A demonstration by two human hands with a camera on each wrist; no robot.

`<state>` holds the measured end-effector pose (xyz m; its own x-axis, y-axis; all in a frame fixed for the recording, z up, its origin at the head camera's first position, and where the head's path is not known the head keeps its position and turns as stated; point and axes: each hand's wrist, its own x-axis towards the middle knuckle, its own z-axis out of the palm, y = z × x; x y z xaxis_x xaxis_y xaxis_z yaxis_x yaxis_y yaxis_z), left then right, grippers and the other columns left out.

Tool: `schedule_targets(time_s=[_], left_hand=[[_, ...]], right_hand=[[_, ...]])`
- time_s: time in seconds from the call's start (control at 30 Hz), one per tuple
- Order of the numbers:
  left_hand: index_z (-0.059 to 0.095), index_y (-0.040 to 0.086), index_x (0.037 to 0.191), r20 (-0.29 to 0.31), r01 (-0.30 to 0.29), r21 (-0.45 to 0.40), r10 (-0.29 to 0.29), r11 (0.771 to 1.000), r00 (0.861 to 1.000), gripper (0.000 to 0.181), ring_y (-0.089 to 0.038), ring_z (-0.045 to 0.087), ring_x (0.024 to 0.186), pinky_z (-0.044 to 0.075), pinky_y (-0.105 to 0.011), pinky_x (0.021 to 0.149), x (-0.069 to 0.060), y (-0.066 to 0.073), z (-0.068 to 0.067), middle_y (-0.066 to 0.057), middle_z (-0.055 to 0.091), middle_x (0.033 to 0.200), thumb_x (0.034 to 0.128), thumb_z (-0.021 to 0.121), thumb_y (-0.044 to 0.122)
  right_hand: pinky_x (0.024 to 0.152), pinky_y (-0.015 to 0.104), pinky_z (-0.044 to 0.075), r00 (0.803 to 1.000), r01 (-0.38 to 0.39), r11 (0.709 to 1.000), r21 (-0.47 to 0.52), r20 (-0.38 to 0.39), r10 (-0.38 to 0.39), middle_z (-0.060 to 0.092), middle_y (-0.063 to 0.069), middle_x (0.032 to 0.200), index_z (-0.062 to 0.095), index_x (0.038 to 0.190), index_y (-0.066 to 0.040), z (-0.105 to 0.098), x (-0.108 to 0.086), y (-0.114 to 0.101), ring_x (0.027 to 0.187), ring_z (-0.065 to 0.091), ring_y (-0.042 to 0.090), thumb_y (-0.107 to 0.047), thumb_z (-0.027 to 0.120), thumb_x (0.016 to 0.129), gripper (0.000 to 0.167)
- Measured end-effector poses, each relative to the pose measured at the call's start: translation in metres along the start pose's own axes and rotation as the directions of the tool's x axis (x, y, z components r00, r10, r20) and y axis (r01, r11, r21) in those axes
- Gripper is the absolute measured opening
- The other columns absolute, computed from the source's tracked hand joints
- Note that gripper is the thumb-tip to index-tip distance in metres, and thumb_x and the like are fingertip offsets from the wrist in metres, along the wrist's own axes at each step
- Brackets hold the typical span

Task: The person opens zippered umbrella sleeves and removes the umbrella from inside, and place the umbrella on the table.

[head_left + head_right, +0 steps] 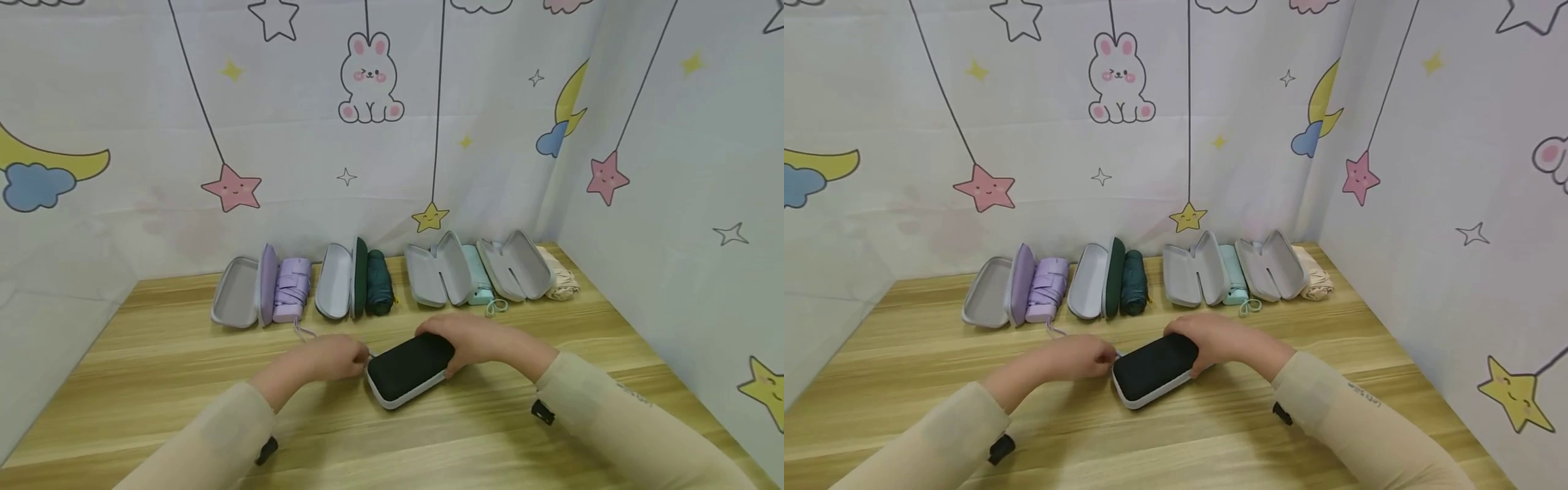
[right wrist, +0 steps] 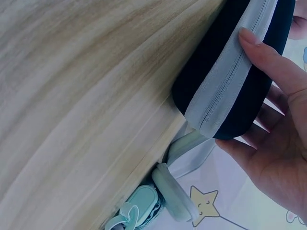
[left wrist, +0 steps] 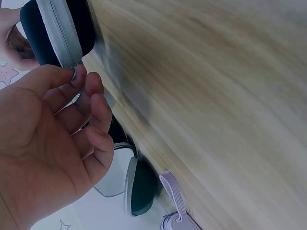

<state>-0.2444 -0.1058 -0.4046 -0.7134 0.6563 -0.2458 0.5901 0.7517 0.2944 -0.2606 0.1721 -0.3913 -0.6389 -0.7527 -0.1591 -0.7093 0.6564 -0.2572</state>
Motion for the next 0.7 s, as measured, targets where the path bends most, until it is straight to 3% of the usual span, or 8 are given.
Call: schedule_targets(time_s=[0.1,0.33,0.4,0.57,0.7], left_hand=[[0.066,0.013,0.087,-0.012,-0.014,0.03,0.014,0.999,1.0,0.007,-0.012,0.051,0.072,0.046,-0.034,0.07,-0.005,0.003,0.0,0.005,0.059,0.08,0.0916,0.061,0.011],[0.057,0.019,0.076,-0.056,0.028,0.098,-0.022,0.995,0.998,0.017,-0.012,0.047,0.065,0.041,-0.034,0.059,-0.011,0.01,0.001,0.007,0.053,0.072,0.0919,0.062,0.014],[0.056,0.019,0.075,-0.069,0.006,0.101,0.001,0.995,0.998,0.019,-0.012,0.046,0.065,0.04,-0.033,0.059,-0.011,0.011,0.0,0.006,0.051,0.071,0.0921,0.06,0.012],[0.053,0.018,0.073,-0.087,-0.026,0.109,0.035,0.994,0.996,0.023,-0.012,0.043,0.064,0.038,-0.031,0.06,-0.012,0.013,0.002,0.006,0.047,0.069,0.0937,0.057,0.009],[0.05,0.018,0.072,-0.106,-0.022,0.122,0.035,0.992,0.994,0.026,-0.013,0.04,0.063,0.036,-0.032,0.059,-0.011,0.015,0.005,0.005,0.044,0.066,0.0953,0.055,0.009]], right_hand=[[0.1,0.039,0.041,1.0,-0.011,1.0,0.002,0.008,0.011,0.054,0.002,0.134,0.053,0.135,-0.013,0.0,0.0,0.0,0.121,0.051,0.02,-0.024,0.089,0.07,0.075],[0.097,0.038,0.044,0.996,-0.089,0.996,-0.031,0.025,0.09,0.057,-0.001,0.131,0.054,0.135,-0.018,-0.001,-0.004,-0.004,0.116,0.054,0.018,-0.03,0.089,0.07,0.075],[0.096,0.038,0.044,0.992,-0.122,0.991,-0.045,0.027,0.123,0.057,-0.002,0.13,0.054,0.135,-0.019,-0.001,-0.006,-0.006,0.115,0.055,0.018,-0.033,0.088,0.07,0.074],[0.093,0.04,0.046,0.979,-0.197,0.974,-0.114,0.022,0.201,0.06,-0.001,0.127,0.055,0.133,-0.019,0.0,-0.009,-0.012,0.112,0.057,0.019,-0.044,0.086,0.071,0.074],[0.084,0.04,0.05,0.973,-0.229,0.95,-0.212,-0.014,0.231,0.065,0.001,0.115,0.058,0.127,-0.014,0.004,-0.01,-0.018,0.102,0.062,0.02,-0.053,0.083,0.069,0.073]])
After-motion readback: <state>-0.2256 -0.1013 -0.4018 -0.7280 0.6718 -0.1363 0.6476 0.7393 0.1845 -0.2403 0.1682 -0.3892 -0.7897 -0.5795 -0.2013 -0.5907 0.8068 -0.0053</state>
